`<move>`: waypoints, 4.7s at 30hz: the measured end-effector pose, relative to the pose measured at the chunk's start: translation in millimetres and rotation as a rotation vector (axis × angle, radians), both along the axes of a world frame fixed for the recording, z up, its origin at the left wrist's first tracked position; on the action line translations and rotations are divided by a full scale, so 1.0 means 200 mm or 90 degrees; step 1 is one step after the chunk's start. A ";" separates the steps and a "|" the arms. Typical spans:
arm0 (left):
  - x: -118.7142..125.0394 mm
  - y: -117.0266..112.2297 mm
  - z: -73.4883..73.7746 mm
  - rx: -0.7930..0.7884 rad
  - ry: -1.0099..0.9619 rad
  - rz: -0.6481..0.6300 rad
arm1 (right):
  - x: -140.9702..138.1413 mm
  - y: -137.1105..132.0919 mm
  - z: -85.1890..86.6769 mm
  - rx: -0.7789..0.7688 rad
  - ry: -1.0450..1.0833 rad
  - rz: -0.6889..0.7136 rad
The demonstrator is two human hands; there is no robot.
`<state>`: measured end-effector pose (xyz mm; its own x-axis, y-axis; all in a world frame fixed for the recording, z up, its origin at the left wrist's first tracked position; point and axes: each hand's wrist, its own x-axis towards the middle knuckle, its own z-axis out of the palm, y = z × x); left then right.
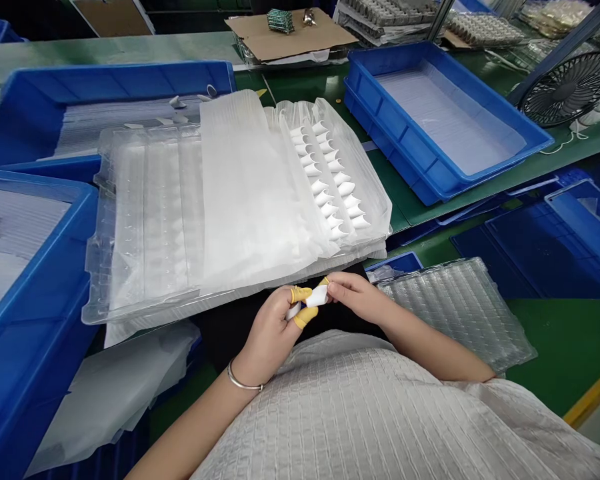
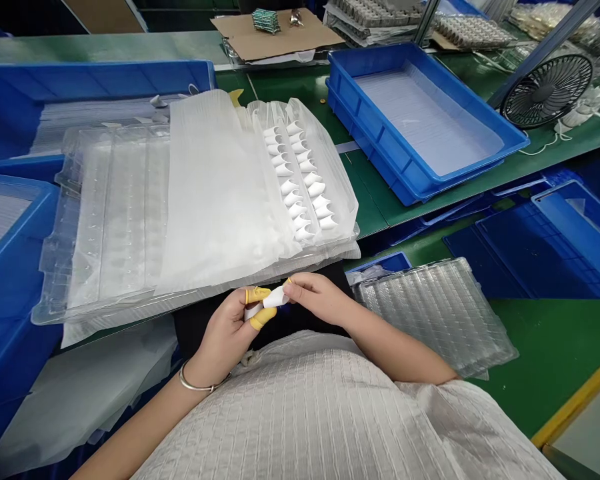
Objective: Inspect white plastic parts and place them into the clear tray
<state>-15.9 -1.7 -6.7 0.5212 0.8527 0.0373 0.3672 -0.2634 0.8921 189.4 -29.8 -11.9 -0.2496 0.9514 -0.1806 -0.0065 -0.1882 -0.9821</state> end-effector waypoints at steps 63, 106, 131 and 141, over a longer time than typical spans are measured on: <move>-0.01 -0.01 0.00 0.099 0.115 -0.041 | -0.07 -0.03 0.08 -0.047 -0.083 -0.083; 0.03 -0.03 0.02 -0.238 -0.087 0.020 | -0.04 0.01 0.02 -0.081 0.035 -0.139; 0.03 -0.02 0.04 -0.046 0.093 -0.030 | -0.02 0.00 0.05 0.024 -0.082 -0.136; 0.02 -0.03 0.05 0.018 0.141 -0.038 | -0.08 -0.02 0.09 0.039 -0.177 -0.074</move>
